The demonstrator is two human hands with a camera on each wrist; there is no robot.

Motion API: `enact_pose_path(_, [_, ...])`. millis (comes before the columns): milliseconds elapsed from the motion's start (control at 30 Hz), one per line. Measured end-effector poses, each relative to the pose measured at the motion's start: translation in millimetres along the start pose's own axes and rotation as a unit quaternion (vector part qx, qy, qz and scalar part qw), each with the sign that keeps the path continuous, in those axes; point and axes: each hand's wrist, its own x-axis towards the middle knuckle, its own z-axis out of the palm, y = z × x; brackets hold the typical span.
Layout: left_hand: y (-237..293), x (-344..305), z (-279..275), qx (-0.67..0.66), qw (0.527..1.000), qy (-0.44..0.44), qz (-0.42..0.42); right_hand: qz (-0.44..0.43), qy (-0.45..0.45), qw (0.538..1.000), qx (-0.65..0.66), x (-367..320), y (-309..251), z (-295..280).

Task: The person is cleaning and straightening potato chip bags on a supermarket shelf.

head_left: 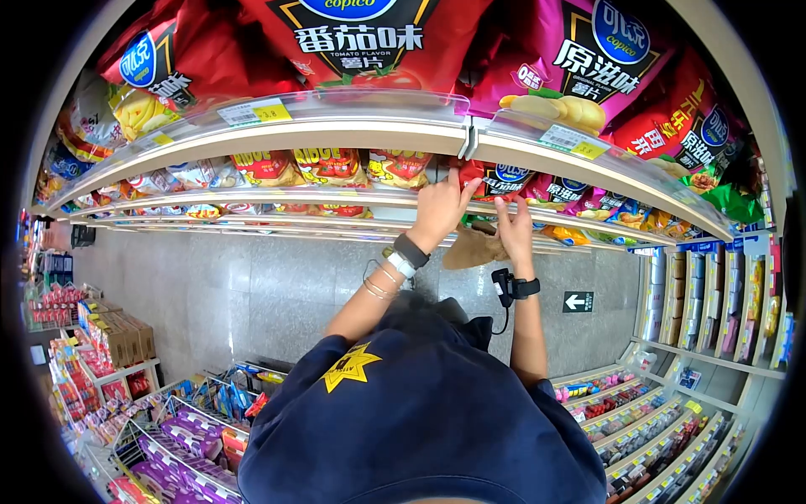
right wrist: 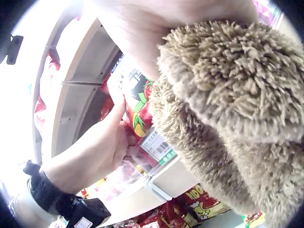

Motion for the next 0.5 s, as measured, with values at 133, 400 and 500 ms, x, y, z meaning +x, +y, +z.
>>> enact_pose_path(133, [4, -5, -9, -0.013, 1.0, 0.001, 0.011, -0.052, 0.035, 0.998, -0.003, -15, 5, -1])
enact_pose_path(400, [41, -63, -19, -0.069, 0.987, 0.131, 0.067, -0.04, -0.015, 0.994, 0.099, -72, 35, -35])
enact_pose_path(500, [61, -63, -15, -0.112, 0.986, 0.046, 0.118, 0.005, -0.021, 0.997, 0.077, -93, 58, -53])
